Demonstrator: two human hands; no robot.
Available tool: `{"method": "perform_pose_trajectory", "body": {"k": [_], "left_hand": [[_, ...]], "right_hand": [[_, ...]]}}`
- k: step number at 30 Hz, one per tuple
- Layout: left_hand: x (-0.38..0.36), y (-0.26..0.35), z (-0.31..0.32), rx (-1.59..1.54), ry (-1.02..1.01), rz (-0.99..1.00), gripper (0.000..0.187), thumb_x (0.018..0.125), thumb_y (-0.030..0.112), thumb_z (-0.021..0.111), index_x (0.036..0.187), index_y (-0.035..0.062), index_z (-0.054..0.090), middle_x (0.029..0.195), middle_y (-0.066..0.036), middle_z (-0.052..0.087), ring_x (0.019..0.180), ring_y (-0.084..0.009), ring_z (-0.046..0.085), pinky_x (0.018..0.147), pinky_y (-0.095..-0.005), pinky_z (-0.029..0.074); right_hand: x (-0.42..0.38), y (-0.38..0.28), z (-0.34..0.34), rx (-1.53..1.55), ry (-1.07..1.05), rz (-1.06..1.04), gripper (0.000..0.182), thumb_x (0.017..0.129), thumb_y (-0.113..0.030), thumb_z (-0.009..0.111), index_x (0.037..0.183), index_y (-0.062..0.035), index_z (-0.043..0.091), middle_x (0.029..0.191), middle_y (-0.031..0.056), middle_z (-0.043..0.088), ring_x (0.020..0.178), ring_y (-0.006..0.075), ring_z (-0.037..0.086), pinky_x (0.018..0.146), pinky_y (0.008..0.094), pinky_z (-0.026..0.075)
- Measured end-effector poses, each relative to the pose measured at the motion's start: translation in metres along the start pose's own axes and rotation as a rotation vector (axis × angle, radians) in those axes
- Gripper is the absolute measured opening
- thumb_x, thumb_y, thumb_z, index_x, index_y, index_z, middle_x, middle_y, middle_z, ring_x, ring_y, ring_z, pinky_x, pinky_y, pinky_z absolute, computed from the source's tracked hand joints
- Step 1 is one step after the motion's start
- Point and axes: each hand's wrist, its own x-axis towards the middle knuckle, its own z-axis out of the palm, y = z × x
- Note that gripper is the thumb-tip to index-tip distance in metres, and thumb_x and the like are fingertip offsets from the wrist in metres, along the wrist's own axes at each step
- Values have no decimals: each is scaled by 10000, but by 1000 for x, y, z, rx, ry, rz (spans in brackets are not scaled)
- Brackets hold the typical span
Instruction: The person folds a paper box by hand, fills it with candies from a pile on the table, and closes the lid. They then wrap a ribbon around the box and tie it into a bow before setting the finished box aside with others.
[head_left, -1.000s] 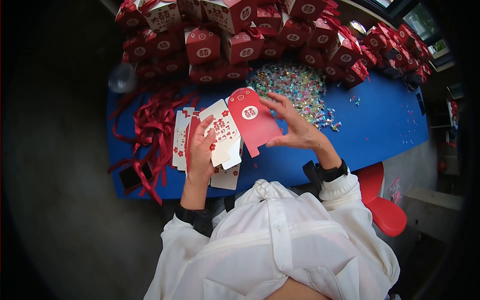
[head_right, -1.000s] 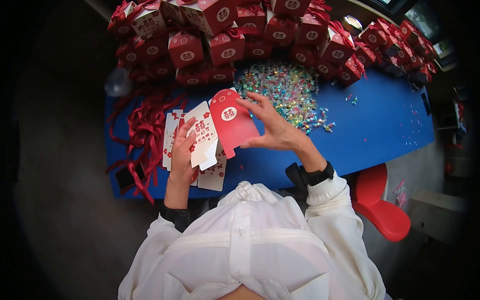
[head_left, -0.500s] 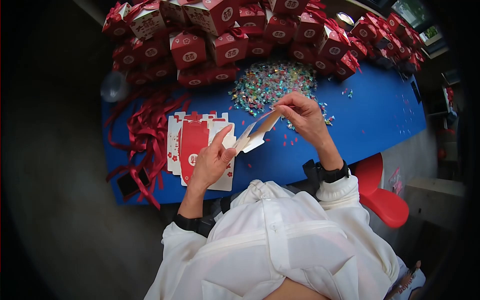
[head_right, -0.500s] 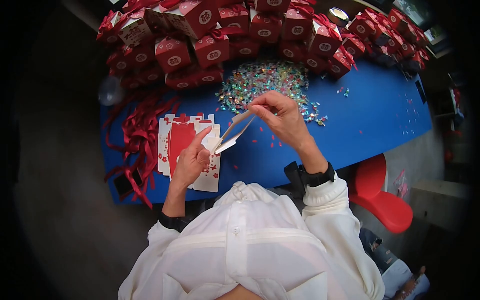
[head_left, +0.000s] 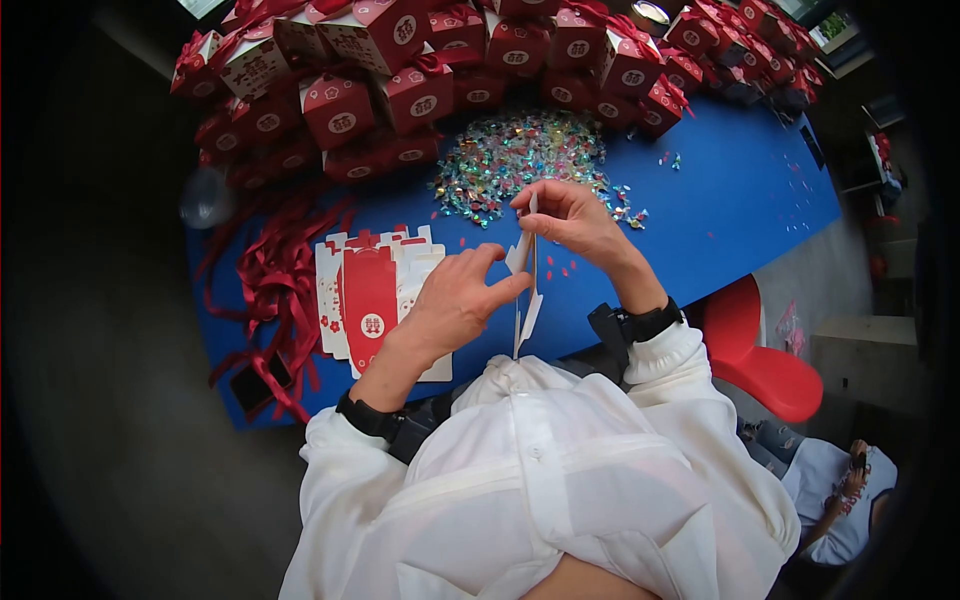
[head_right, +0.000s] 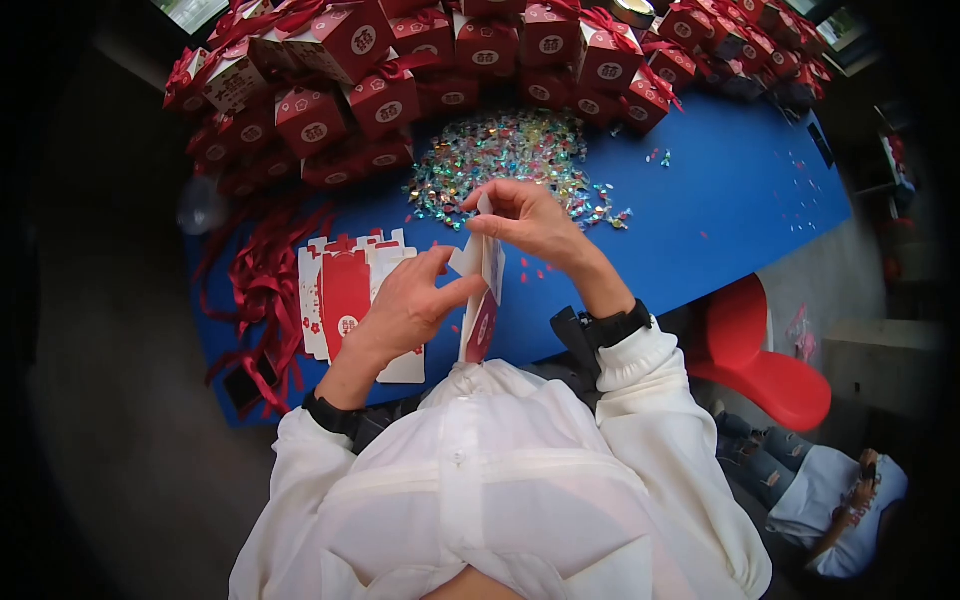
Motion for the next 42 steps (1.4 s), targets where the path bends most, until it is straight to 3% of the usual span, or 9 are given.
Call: {"method": "perform_pose_trajectory", "body": {"k": [4, 6, 10, 15, 20, 29, 33, 39, 42], "left_hand": [[0, -13, 12, 79, -6, 93, 443, 594, -37, 700, 959, 181, 578, 1073, -142, 509, 930, -326, 561, 738, -396, 470], [1, -16, 10, 43, -39, 98, 507, 520, -26, 759, 941, 174, 558, 1088, -107, 500, 927, -316, 556, 750, -395, 464], [5, -15, 4, 21, -102, 69, 488, 528, -18, 758, 940, 159, 567, 1071, -110, 499, 932, -321, 557, 743, -401, 462], [8, -11, 0, 69, -85, 145, 444, 538, 1, 763, 919, 135, 579, 1093, -122, 517, 935, -319, 562, 749, -404, 465], [-2, -12, -7, -17, -52, -15, 229, 737, 138, 734, 923, 105, 605, 1133, -145, 531, 923, -322, 576, 750, -407, 473], [-15, -19, 8, -300, 128, -104, 274, 764, 307, 747, 837, 74, 624, 1071, -136, 523, 821, -268, 608, 656, -361, 513], [-11, -12, 13, -275, 207, -181, 254, 739, 260, 775, 840, 76, 631, 1070, -141, 517, 805, -256, 615, 649, -333, 516], [-4, 5, 27, -190, 334, -196, 241, 703, 196, 797, 812, 55, 635, 1194, -173, 496, 919, -302, 624, 718, -328, 536], [-3, 6, 34, -129, 416, -62, 199, 718, 165, 793, 810, 60, 651, 1289, -200, 450, 1122, -335, 539, 878, -381, 495]], "right_hand": [[-10, 3, 0, -49, 56, -45, 431, 877, -58, 625, 1287, -60, 492, 1176, 42, 508, 925, 66, 548, 803, 231, 470], [-17, 5, -4, -310, -20, -327, 396, 854, 22, 576, 1236, -80, 552, 1260, 64, 446, 949, 104, 528, 826, 263, 469], [-40, -11, 3, -595, -173, -290, 385, 741, 49, 606, 1067, -149, 658, 1306, 103, 423, 1031, 223, 498, 850, 313, 464], [-51, -36, -6, -783, -213, -331, 262, 711, -97, 726, 963, -130, 658, 1380, 153, 399, 1206, 330, 454, 920, 420, 449], [-57, -29, -21, -1145, -36, -371, 263, 780, -330, 728, 797, -86, 629, 1305, 163, 476, 1138, 347, 500, 923, 433, 436], [-60, -8, 0, -705, 63, -111, 241, 827, -243, 697, 968, -60, 627, 1292, 167, 485, 1130, 317, 530, 875, 374, 485], [-63, -9, 8, -696, 175, -215, 300, 840, -239, 683, 1070, -67, 596, 1298, 173, 476, 1146, 313, 526, 889, 377, 479], [-68, -7, 23, -698, 268, -255, 467, 810, -260, 702, 1193, -43, 543, 1201, 199, 538, 1086, 363, 560, 895, 390, 467], [-69, -9, 22, -301, 340, 18, 386, 856, -175, 612, 1192, -6, 527, 1047, 217, 612, 917, 367, 634, 783, 373, 510]]}}
